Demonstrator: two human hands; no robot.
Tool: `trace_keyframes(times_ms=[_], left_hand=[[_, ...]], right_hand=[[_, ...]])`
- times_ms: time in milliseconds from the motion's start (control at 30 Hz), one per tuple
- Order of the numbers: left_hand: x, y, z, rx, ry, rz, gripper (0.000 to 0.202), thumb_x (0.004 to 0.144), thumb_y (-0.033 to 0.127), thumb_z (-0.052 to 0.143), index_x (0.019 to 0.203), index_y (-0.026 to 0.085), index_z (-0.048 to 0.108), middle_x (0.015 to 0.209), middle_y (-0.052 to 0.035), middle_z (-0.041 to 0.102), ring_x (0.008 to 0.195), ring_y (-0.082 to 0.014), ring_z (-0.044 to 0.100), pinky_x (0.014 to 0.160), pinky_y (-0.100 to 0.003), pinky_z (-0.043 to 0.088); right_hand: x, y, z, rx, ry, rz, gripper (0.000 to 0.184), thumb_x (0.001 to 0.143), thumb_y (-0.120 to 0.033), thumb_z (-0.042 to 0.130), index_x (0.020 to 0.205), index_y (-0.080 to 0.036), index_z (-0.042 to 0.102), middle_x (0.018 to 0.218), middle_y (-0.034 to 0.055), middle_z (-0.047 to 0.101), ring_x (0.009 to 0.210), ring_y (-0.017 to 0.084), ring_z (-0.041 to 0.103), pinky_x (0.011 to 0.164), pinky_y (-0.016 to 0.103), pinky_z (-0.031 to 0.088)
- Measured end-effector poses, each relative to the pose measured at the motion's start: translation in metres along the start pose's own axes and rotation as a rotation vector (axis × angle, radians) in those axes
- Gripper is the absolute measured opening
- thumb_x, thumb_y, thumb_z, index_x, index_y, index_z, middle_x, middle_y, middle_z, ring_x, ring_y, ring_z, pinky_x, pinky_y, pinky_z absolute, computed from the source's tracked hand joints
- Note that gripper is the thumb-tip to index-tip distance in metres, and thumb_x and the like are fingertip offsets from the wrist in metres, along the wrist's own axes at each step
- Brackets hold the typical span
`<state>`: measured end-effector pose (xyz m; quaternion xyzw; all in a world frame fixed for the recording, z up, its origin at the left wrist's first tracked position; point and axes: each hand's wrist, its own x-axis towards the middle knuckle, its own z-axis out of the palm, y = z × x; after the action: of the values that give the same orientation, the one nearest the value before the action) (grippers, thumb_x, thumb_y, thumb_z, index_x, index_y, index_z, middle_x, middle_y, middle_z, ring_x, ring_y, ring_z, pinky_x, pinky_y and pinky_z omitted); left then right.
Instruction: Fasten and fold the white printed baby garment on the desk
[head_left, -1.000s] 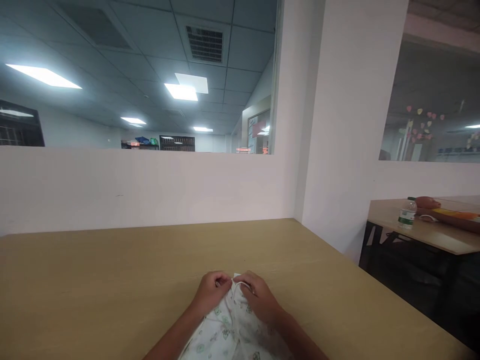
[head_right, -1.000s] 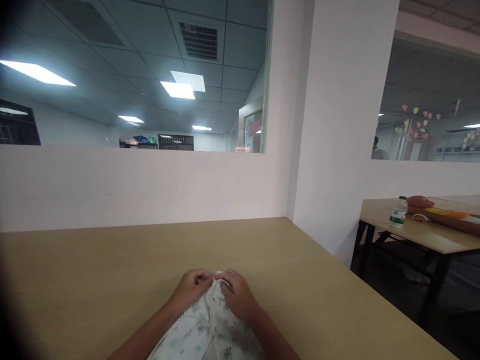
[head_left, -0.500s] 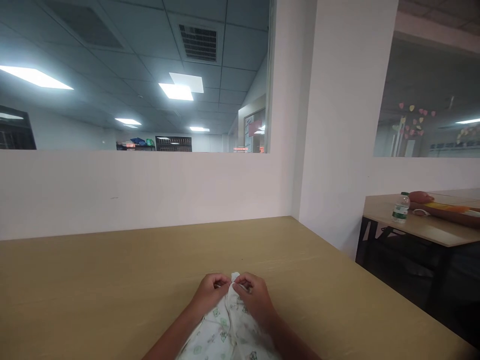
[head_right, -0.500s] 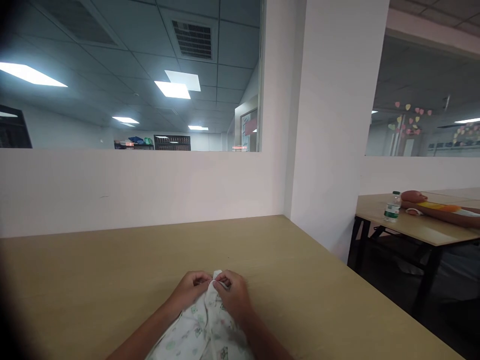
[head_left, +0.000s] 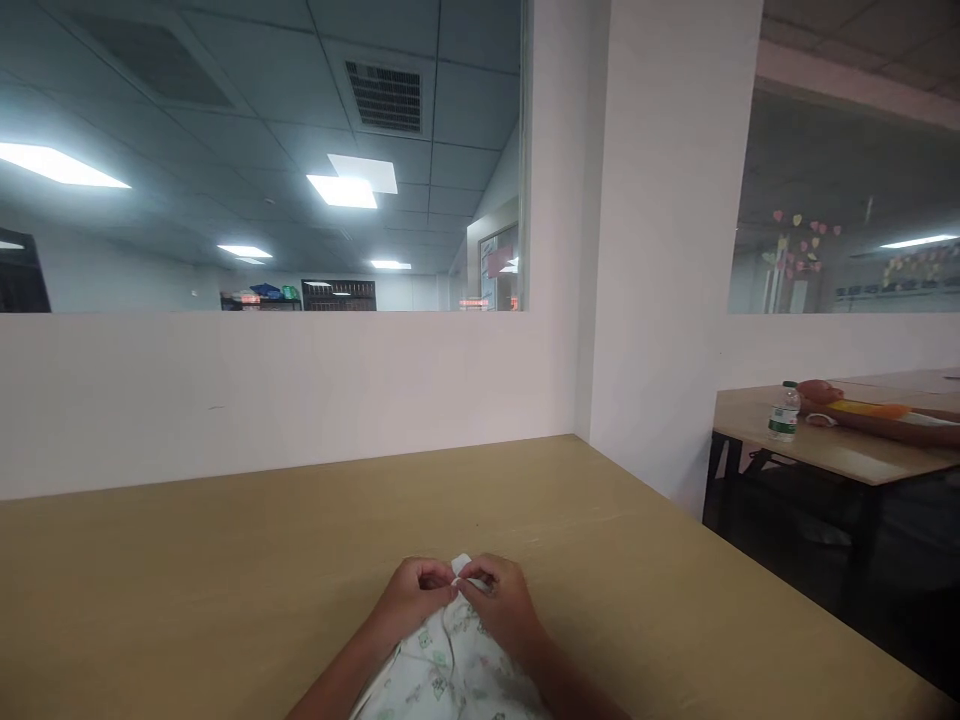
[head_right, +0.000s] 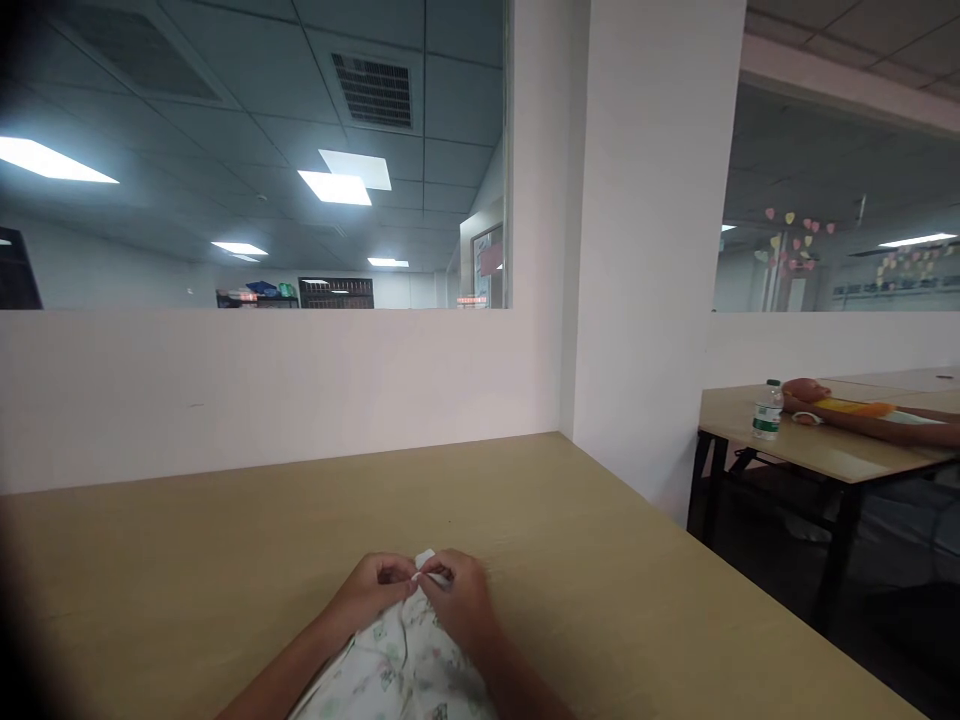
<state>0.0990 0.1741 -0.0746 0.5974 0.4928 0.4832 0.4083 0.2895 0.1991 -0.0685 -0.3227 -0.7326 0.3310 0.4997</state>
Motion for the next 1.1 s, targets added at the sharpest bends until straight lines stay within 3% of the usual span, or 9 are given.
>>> trace_keyframes(times_ms=[167, 333, 533, 733, 833, 1100], left_hand=[[0.002, -0.006, 0.001, 0.009, 0.036, 0.000, 0.059, 0.066, 0.064, 0.080, 0.086, 0.009, 0.075, 0.085, -0.0106, 0.071, 0.080, -0.0220, 0.060, 0.075, -0.030, 0.044], [0.003, -0.014, 0.003, -0.026, 0.054, 0.008, 0.070, 0.063, 0.074, 0.079, 0.091, 0.010, 0.075, 0.092, -0.0126, 0.072, 0.088, -0.0253, 0.062, 0.081, -0.032, 0.046], [-0.001, -0.018, 0.007, -0.080, 0.017, -0.003, 0.065, 0.067, 0.070, 0.079, 0.094, 0.011, 0.076, 0.096, -0.0113, 0.072, 0.094, -0.0255, 0.062, 0.085, -0.030, 0.045], [-0.001, -0.022, 0.009, -0.094, 0.054, -0.013, 0.063, 0.067, 0.070, 0.079, 0.090, 0.012, 0.075, 0.099, -0.0125, 0.073, 0.099, -0.0285, 0.063, 0.090, -0.033, 0.045], [-0.001, -0.026, 0.012, -0.113, 0.075, -0.013, 0.062, 0.069, 0.069, 0.079, 0.093, 0.012, 0.075, 0.098, -0.0127, 0.074, 0.099, -0.0290, 0.065, 0.090, -0.033, 0.046], [-0.008, -0.018, 0.019, -0.117, 0.079, 0.057, 0.057, 0.075, 0.067, 0.076, 0.088, 0.012, 0.075, 0.093, -0.0129, 0.074, 0.094, -0.0279, 0.067, 0.085, -0.032, 0.048]], right_hand=[[-0.002, 0.002, 0.001, 0.041, 0.002, -0.015, 0.018, 0.076, -0.018, 0.061, 0.080, -0.018, 0.078, 0.081, 0.0050, 0.073, 0.074, 0.018, 0.064, 0.069, 0.026, 0.044], [-0.001, 0.013, 0.006, 0.173, 0.004, 0.151, 0.018, 0.076, -0.022, 0.063, 0.084, -0.016, 0.078, 0.074, 0.0048, 0.071, 0.065, 0.015, 0.059, 0.060, 0.024, 0.040], [0.000, 0.019, 0.006, 0.299, -0.019, 0.229, 0.016, 0.074, -0.020, 0.065, 0.085, -0.012, 0.074, 0.081, 0.0068, 0.071, 0.075, 0.017, 0.063, 0.068, 0.025, 0.046], [-0.004, 0.016, 0.011, 0.066, 0.091, 0.107, 0.006, 0.074, -0.016, 0.058, 0.078, -0.016, 0.063, 0.070, 0.0002, 0.062, 0.066, 0.013, 0.056, 0.061, 0.022, 0.040], [-0.009, 0.017, 0.013, -0.061, 0.100, 0.070, 0.008, 0.071, -0.014, 0.058, 0.076, -0.016, 0.064, 0.070, 0.0000, 0.064, 0.067, 0.014, 0.057, 0.063, 0.022, 0.040], [-0.013, 0.012, 0.013, -0.026, 0.113, 0.119, 0.010, 0.075, -0.023, 0.062, 0.072, -0.015, 0.068, 0.069, 0.0027, 0.064, 0.068, 0.016, 0.058, 0.064, 0.024, 0.042]])
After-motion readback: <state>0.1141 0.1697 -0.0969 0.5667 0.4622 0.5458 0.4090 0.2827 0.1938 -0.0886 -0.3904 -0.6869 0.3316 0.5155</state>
